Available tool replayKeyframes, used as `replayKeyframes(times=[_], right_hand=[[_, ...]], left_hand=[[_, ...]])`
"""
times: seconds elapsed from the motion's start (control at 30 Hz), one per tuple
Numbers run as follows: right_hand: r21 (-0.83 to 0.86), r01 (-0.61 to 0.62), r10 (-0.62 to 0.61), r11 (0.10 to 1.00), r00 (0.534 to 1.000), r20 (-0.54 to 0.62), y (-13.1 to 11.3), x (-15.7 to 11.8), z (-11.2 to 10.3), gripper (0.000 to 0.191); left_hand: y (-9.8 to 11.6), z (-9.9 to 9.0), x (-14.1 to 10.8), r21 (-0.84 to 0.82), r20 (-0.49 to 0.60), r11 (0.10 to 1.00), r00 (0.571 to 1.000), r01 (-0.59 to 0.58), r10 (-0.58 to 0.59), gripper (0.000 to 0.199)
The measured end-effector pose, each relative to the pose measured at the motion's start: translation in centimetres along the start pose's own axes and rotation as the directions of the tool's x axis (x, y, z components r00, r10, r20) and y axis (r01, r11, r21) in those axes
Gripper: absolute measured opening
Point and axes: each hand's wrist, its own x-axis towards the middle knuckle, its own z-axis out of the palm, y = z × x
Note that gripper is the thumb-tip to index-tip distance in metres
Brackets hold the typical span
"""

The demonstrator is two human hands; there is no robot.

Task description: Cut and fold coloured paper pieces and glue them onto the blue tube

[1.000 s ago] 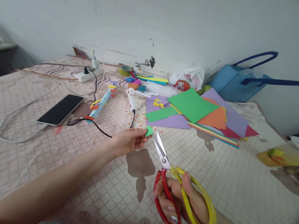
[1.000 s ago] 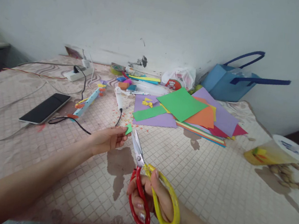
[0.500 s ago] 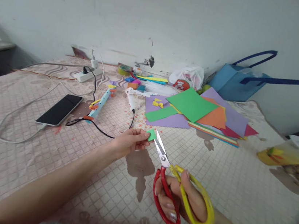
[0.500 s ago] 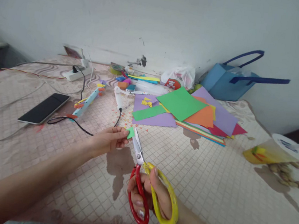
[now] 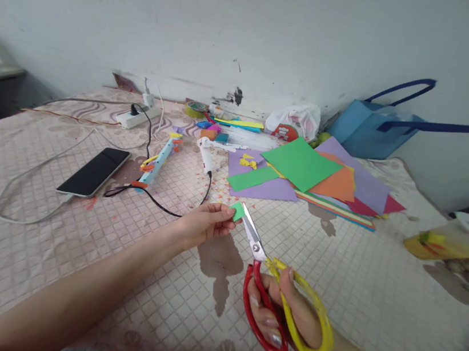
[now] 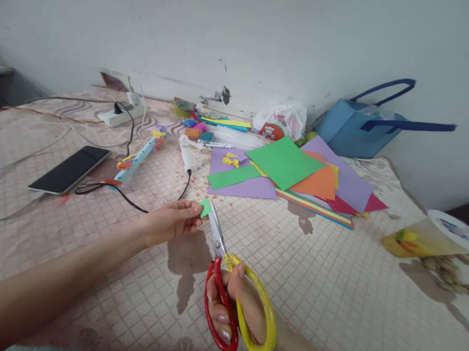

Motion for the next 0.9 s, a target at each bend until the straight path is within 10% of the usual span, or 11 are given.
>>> replayKeyframes(times=[0.9], right_hand=[[0.029, 0.026, -0.027, 0.999, 1.0, 0.015, 0.5, -0.3, -0.6, 0.062]], left_hand=[[-0.2, 0.1, -0.3, 0.127, 0.1, 0.99, 0.994, -0.066, 0.053, 0.027]])
